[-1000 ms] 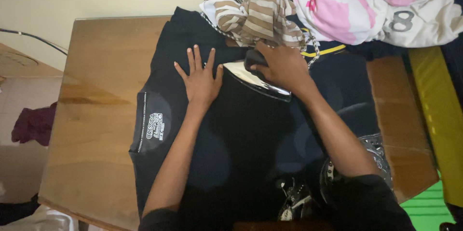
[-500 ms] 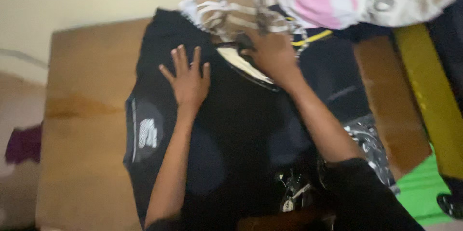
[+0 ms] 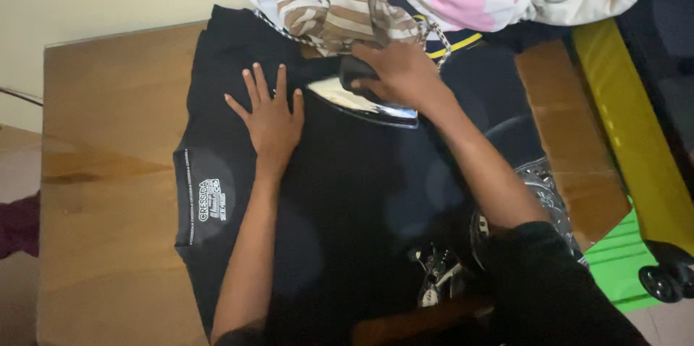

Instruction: The person irons a black t-shirt on a wooden table, then folds it and places it into a suitcase. They then unfold a pink and white patterned jersey, lay it flat on the table, and smooth it out with their hands.

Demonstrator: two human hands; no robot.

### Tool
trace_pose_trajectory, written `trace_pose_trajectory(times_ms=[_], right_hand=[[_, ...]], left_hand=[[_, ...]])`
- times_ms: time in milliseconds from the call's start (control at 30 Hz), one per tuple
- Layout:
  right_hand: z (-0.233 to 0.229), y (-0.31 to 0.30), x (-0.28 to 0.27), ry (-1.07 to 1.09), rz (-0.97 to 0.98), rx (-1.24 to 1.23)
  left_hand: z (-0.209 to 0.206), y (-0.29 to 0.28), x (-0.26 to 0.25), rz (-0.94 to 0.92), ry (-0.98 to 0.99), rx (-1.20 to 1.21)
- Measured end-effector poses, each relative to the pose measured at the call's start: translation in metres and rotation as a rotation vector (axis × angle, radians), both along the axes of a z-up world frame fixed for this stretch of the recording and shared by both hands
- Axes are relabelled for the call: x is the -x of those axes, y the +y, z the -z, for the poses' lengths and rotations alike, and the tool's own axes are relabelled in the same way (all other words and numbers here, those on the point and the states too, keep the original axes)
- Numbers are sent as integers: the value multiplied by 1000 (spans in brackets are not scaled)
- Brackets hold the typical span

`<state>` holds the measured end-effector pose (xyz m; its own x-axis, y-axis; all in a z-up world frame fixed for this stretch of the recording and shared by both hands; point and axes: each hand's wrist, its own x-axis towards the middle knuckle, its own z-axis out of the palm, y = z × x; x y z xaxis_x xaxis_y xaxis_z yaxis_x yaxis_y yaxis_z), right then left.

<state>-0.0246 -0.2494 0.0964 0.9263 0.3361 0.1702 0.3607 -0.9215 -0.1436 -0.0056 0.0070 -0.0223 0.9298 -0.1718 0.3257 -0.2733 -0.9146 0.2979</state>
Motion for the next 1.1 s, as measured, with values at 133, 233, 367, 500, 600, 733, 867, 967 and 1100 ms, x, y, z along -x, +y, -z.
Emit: trace_pose_trajectory(times_ms=[133,233,367,500,600,733,867,967,1100], right_hand=[[8,5,-7,-99,104,9],[10,5,-9,-48,128,11],[4,-7,-6,-102,-138,-45],[7,0,-9,-107,65,1],[1,4,-15,57,100,64],[1,3,-13,130,75,151],[13,3,-11,-264,93,57],[5,3,-9,4,75,90],[-5,9,-18,79,164,36]], left_hand=[[2,-1,-2,-13,21,-22],[3,-1,-2,-23,23,-47],[-4,-2,-1,-41,52,-71],[-7,-2,0,-25,55,-54],[-8,-4,0,-43,100,-55],[-9,-4,-1,-32,102,-50],[-9,-5,-1,-50,127,-51],[-10,-5,1,-52,132,-66],[-14,-7,-3,-50,157,-77]])
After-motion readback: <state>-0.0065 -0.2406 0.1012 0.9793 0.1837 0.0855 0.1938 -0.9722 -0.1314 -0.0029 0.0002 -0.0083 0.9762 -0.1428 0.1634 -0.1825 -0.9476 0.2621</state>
